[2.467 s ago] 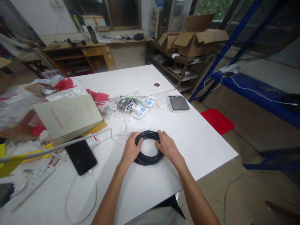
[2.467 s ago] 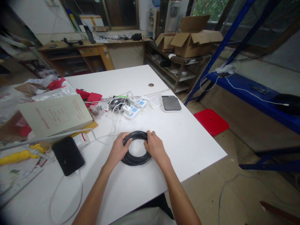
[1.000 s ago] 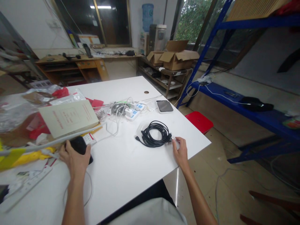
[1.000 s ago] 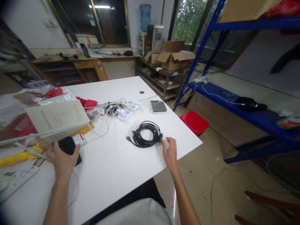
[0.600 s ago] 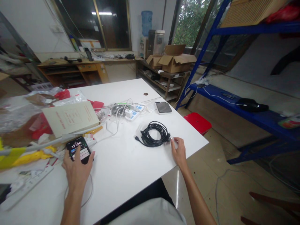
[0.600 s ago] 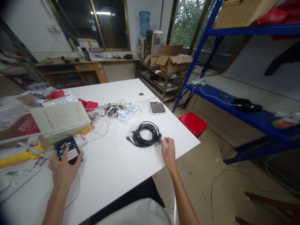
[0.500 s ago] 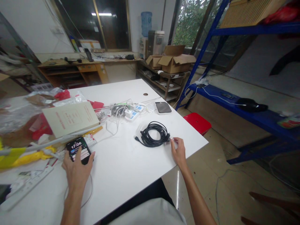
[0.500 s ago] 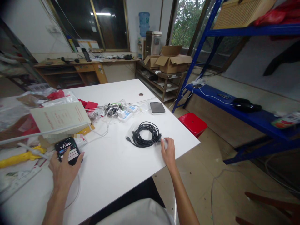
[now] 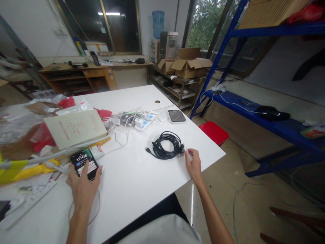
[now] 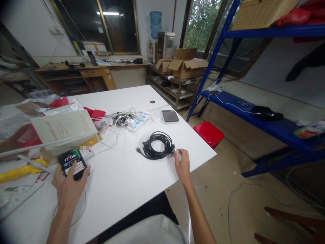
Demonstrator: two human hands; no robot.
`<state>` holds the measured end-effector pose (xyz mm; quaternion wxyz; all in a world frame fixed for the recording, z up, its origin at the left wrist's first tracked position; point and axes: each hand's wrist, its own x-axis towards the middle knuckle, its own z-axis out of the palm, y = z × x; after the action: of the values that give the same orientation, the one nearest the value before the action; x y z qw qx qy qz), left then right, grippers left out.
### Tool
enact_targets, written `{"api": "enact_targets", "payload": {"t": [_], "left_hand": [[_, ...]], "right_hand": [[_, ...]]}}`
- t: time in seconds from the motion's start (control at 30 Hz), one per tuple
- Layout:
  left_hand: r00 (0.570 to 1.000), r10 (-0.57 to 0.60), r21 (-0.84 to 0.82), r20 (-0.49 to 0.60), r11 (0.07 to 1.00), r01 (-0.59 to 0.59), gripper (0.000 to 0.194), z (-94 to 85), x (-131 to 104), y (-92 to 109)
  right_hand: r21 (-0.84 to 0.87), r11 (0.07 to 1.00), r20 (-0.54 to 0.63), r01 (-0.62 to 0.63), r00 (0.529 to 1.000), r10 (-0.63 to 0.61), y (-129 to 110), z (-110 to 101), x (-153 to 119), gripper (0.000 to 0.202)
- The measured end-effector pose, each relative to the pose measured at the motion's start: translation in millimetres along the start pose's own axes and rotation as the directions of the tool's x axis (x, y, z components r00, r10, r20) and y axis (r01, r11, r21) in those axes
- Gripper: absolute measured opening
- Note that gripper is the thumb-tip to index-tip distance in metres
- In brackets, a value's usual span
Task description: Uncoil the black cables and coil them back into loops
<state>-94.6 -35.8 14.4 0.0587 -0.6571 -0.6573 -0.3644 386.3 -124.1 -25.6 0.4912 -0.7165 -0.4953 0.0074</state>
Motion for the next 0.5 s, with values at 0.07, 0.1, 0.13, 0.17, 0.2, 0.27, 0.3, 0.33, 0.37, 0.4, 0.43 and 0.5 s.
{"api": "enact_targets", "payload": {"t": [0.07, 0.1, 0.13, 0.17, 0.2, 0.27, 0.3, 0.33, 0.37, 0.4, 0.43, 0.5], "left_hand": [[1.0, 0.01, 0.006, 0.004, 1.0, -0.01, 0.063, -1.7, -2.2, 2.4], [1.0, 0.02, 0.01, 0.003, 1.0, -0.02, 0.063, -2.7, -4.0, 4.0], [1.0, 0.03, 0.014, 0.001, 0.999, -0.03, 0.062, -3.8, -6.1, 5.9], [0.999, 0.038, 0.018, -0.002, 0.999, -0.038, 0.062, -5.0, -8.4, 8.2], [0.999, 0.041, 0.02, -0.005, 0.999, -0.041, 0.061, -6.2, -10.8, 10.7], [0.999, 0.038, 0.02, -0.012, 0.999, -0.038, 0.06, -8.6, -15.7, 16.6], [0.999, 0.035, 0.02, -0.015, 0.999, -0.035, 0.059, -9.6, -18.1, 19.9], [0.999, 0.034, 0.021, -0.018, 0.999, -0.034, 0.058, -10.2, -20.7, 23.2], [0.999, 0.034, 0.023, -0.029, 0.999, -0.034, 0.057, -10.5, -23.4, 26.5], [0.999, 0.036, 0.024, -0.035, 0.999, -0.036, 0.055, -10.2, -26.3, 29.7], [0.998, 0.039, 0.024, -0.04, 0.999, -0.038, 0.054, -9.6, -29.4, 32.6], [0.998, 0.054, 0.017, -0.037, 0.998, -0.053, 0.051, -7.1, -35.9, 37.8]], "right_hand": [[-0.004, 1.0, -0.003, 0.007, 1.0, -0.007, -0.7, -0.8, 0.5, 0.035], [-0.006, 1.0, -0.006, 0.013, 1.0, -0.013, -1.2, -1.2, 0.7, 0.034], [-0.008, 1.0, -0.01, 0.02, 1.0, -0.021, -1.9, -1.5, 0.7, 0.034], [-0.008, 1.0, -0.016, 0.028, 0.999, -0.028, -3.1, -1.6, 0.3, 0.033], [-0.011, 0.999, -0.024, 0.041, 0.999, -0.042, -5.0, -1.2, -0.6, 0.033], [-0.029, 0.995, -0.037, 0.094, 0.995, -0.095, -11.7, 1.2, -4.0, 0.033], [-0.045, 0.99, -0.035, 0.133, 0.99, -0.135, -16.6, 3.4, -6.5, 0.034], [-0.063, 0.982, -0.019, 0.179, 0.983, -0.18, -22.5, 6.6, -9.1, 0.036], [-0.081, 0.97, 0.01, 0.227, 0.974, -0.227, -29.0, 10.5, -11.8, 0.04], [-0.094, 0.956, 0.057, 0.277, 0.961, -0.272, -35.8, 15.2, -14.0, 0.044], [-0.098, 0.942, 0.117, 0.322, 0.943, -0.311, -42.4, 20.6, -15.7, 0.049], [-0.087, 0.91, 0.249, 0.405, 0.893, -0.374, -53.2, 32.7, -16.2, 0.061]]}}
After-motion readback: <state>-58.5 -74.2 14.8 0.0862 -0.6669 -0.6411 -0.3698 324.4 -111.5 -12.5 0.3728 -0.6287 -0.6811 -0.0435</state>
